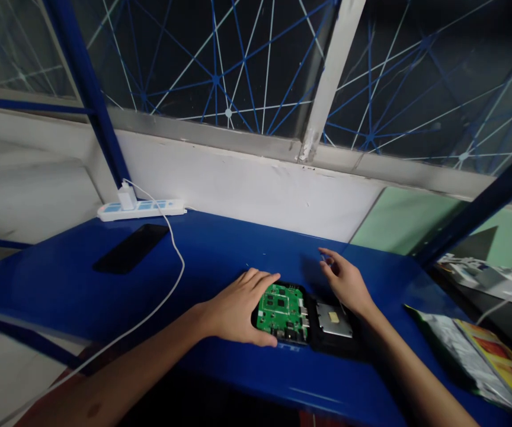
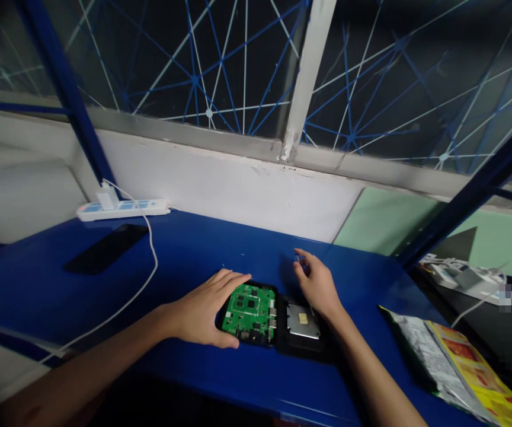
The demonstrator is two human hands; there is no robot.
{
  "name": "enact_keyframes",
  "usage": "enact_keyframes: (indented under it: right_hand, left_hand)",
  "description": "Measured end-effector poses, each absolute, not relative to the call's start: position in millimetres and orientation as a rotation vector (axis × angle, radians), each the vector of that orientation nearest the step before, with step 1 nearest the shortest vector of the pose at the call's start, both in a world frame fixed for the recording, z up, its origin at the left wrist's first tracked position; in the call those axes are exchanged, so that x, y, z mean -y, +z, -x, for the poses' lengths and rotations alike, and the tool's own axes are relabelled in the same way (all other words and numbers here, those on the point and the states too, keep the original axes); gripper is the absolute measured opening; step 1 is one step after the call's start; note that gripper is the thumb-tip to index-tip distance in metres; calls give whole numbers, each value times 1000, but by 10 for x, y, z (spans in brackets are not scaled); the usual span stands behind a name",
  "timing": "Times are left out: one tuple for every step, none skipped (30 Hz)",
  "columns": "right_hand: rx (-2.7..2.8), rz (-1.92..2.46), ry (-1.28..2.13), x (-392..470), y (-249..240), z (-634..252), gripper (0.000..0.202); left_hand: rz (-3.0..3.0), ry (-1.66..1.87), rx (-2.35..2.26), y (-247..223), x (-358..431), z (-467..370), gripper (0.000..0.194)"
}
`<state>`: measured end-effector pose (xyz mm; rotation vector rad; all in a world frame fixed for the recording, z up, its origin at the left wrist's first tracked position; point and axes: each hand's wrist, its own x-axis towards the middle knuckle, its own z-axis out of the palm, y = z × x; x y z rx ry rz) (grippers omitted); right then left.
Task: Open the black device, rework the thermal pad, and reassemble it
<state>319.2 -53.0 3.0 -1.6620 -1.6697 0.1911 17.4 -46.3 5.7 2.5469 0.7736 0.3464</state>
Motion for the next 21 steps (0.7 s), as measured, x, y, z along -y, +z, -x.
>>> enact_keyframes:
  right_hand:
    - [1688, 1669, 152, 523, 26, -3202, 49]
    - [1699, 1671, 119, 516, 27, -3208, 51]
    - [1704, 1667, 102, 510, 31, -3211, 52]
    - [1706, 1659, 100, 504, 37, -3210, 52]
    - [1709, 1650, 105, 496, 42, -3206, 52]
    - [1721, 1640, 103, 486, 44, -3200, 50]
    - [1745, 1631, 91, 475, 41, -3194, 48]
    - [1776, 1623, 71, 463, 33, -3188, 44]
    - [1809, 1619, 46, 451, 20, -3182, 40]
    - [1842, 1619, 23, 439, 3, -3179, 37]
    - [1873, 1620, 10, 429, -16, -3176, 34]
    - [1900, 1624, 8, 422, -35, -3174, 32]
    - [1924, 1629, 11, 417, -53, -3173, 30]
    - [1949, 1637, 12, 415, -67, -3171, 29]
    - [1972, 1647, 12, 415, -78, -3168, 28]
    - [1992, 1659, 11, 418, -85, -3163, 27]
    - [2009, 1672, 9, 421, -87, -3157, 26]
    - [2025, 1685, 5, 425, -87, -3148, 26]
    - [2039, 1696, 1, 429, -83, -3139, 26]
    - [2050, 1708, -6, 433, -78, -3128, 25]
    - [2057, 1719, -15, 436, -70, -3116, 24]
  left_hand:
    - [-2550, 358, -766, 44, 460, -173, 120]
    - [-2553, 367, -759, 34, 458, -170, 121]
    - [-2557, 375, -752, 29, 457, -167, 121]
    - [-2561, 380, -746, 26, 457, -164, 120]
    - [-2565, 384, -741, 25, 457, -162, 119]
    - [-2568, 386, -736, 25, 458, -160, 119]
    - [-2571, 390, -729, 25, 458, -158, 118]
    - [-2574, 396, -723, 23, 458, -158, 117]
    - [-2577, 404, -716, 20, 457, -157, 116]
    - [-2579, 414, -711, 16, 456, -157, 116]
    - [-2580, 426, -706, 11, 455, -158, 115]
    - [-2581, 438, -702, 7, 454, -159, 115]
    - [-2581, 448, -700, 3, 454, -160, 114]
    - [-2583, 453, -700, 2, 454, -161, 114]
    - [-2586, 453, -702, 2, 454, -162, 114]
    - [-2590, 445, -707, 4, 455, -164, 114]
    - [-2594, 434, -713, 7, 455, -165, 114]
    - [-2597, 423, -720, 12, 455, -166, 114]
    - [-2600, 414, -725, 16, 455, -166, 114]
    - [-2600, 408, -728, 21, 455, -166, 114]
    - [-2598, 406, -729, 25, 454, -165, 114]
